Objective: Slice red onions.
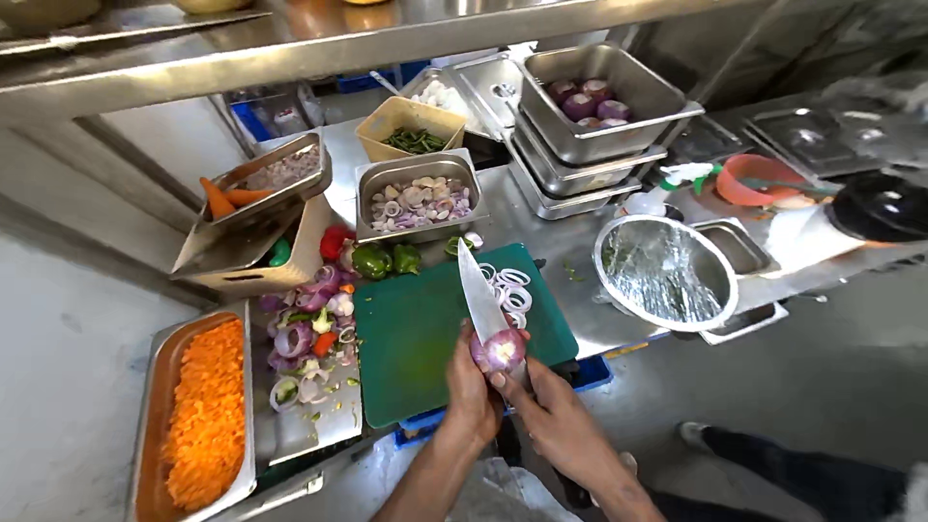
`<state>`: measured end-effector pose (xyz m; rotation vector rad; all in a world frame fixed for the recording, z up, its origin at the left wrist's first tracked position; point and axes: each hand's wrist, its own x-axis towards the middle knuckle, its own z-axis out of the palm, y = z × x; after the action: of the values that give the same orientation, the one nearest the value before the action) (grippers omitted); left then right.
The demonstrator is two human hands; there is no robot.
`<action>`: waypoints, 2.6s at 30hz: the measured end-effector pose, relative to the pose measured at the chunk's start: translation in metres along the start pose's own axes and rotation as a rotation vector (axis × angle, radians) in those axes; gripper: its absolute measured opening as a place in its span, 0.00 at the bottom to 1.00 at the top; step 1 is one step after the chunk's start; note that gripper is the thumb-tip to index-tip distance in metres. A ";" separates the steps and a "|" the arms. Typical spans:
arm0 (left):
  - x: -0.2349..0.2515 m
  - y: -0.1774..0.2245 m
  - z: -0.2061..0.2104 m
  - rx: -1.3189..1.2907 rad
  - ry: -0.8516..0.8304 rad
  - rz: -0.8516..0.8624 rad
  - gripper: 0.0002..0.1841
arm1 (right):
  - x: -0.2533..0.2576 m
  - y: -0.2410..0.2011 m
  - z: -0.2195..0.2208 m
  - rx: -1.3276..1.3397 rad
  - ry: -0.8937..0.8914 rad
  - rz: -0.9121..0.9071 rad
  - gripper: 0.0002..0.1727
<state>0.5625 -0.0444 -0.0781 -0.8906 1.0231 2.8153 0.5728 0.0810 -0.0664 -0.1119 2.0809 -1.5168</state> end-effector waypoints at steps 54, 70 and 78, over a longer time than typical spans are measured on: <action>-0.389 -0.474 0.089 0.705 -0.947 -1.225 0.33 | -0.550 0.265 -0.030 0.455 1.834 0.476 0.24; -0.393 -0.494 0.101 0.820 -0.996 -1.177 0.28 | -0.529 0.255 -0.062 0.630 1.819 0.496 0.24; -0.390 -0.502 0.121 0.879 -1.024 -1.224 0.30 | -0.518 0.257 -0.059 0.678 1.839 0.494 0.25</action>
<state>0.9288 0.4895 -0.0939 0.1202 0.8542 1.2067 1.0445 0.4192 -0.0866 2.6173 1.9016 -1.9835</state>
